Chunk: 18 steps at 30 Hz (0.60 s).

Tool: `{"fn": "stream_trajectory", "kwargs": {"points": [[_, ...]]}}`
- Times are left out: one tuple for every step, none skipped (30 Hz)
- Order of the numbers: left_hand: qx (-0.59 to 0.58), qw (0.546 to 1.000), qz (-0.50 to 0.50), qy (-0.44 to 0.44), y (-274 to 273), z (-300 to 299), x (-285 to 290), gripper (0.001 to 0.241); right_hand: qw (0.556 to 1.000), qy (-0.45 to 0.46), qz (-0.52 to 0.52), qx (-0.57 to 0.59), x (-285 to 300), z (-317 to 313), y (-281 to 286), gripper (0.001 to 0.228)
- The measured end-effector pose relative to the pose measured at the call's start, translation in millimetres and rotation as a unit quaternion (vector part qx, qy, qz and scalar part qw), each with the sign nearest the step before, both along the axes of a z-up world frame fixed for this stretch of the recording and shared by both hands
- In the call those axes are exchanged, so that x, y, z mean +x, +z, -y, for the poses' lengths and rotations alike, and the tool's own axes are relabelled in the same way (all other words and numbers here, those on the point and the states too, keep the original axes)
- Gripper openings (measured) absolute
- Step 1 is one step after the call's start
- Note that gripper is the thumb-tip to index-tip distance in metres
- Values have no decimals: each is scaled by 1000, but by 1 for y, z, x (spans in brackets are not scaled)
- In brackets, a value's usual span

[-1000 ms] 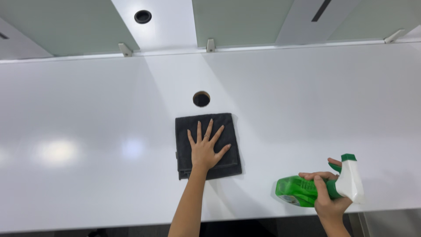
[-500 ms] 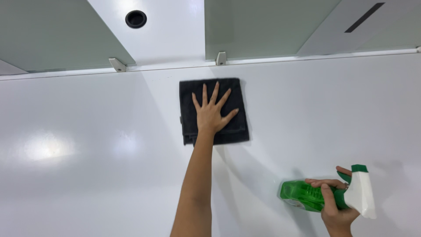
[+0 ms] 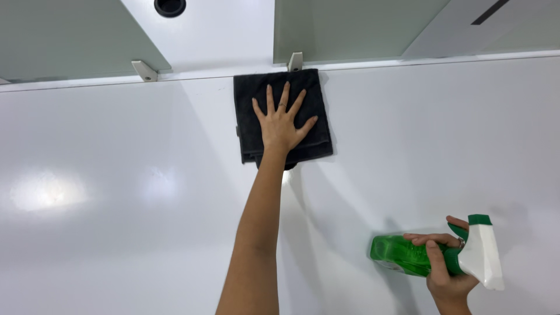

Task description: The person sprays a cleaning solution from a green bottle onto a white countertop and wipes the surface with a black cloth. The person moves along the counter, repeatedly spraying and wiping different sections to clean the area.

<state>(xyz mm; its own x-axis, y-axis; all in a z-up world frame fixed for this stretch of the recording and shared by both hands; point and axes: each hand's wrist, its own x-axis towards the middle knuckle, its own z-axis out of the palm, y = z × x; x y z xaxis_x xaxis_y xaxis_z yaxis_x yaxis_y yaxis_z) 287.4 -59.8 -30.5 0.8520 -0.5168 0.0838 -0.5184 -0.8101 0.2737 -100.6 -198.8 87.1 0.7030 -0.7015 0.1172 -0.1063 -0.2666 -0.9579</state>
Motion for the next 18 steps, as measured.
{"fn": "stream_trajectory", "kwargs": {"points": [[-3, 1000, 0, 6, -1, -3, -10, 80, 1000, 0, 8, -2, -5, -3, 0, 48], [-5, 1000, 0, 12, -2, -7, -21, 80, 1000, -4, 4, 0, -11, -7, 1, 48], [-4, 1000, 0, 13, -1, -11, -31, 80, 1000, -7, 2, 1, -17, -10, 2, 48], [-4, 1000, 0, 13, -1, -14, -42, 81, 1000, -10, -1, 3, -23, -13, 4, 48], [-5, 1000, 2, 14, -1, -19, -53, 81, 1000, -8, 0, -5, -30, -16, 5, 48], [-10, 1000, 5, 9, -1, -24, -66, 81, 1000, -7, 2, -14, -37, -20, 6, 48], [-13, 1000, 8, 5, 1, -30, -79, 81, 1000, -4, 2, -20, -44, -22, 9, 48], [-16, 1000, 10, 0, 3, -36, -94, 80, 1000, -8, 1, -19, -51, -23, 12, 48], [-15, 1000, 11, -3, 5, -42, -109, 81, 1000, -12, 0, -18, -59, -25, 14, 49], [-13, 1000, 11, -5, 7, -48, -125, 81, 1000, -16, 0, -17, -67, -28, 16, 49], [-13, 1000, 12, -8, 9, -53, -142, 81, 1000, -21, -4, -7, -76, -30, 18, 50], [-13, 1000, 11, -11, 10, -59, -160, 81, 1000, -26, -9, 3, -86, -33, 19, 51], [-14, 1000, 12, -13, 12, -64, -177, 81, 999, -31, -11, 13, -96, -36, 19, 52], [-15, 1000, 12, -16, 13, -70, -195, 80, 999, -35, -8, 17, -108, -40, 19, 52], [-16, 1000, 16, -20, 14, -75, -216, 80, 999, -39, -5, 21, -121, -45, 18, 52], [-16, 999, 19, -24, 16, -80, -237, 79, 999, -43, -1, 25, -135, -50, 18, 52], [-15, 999, 22, -26, 19, -87, -255, 79, 999, -43, 4, 20, -147, -54, 19, 54], [-16, 999, 32, -31, 22, -93, -272, 79, 999, -44, 9, 16, -159, -58, 19, 55]]}}
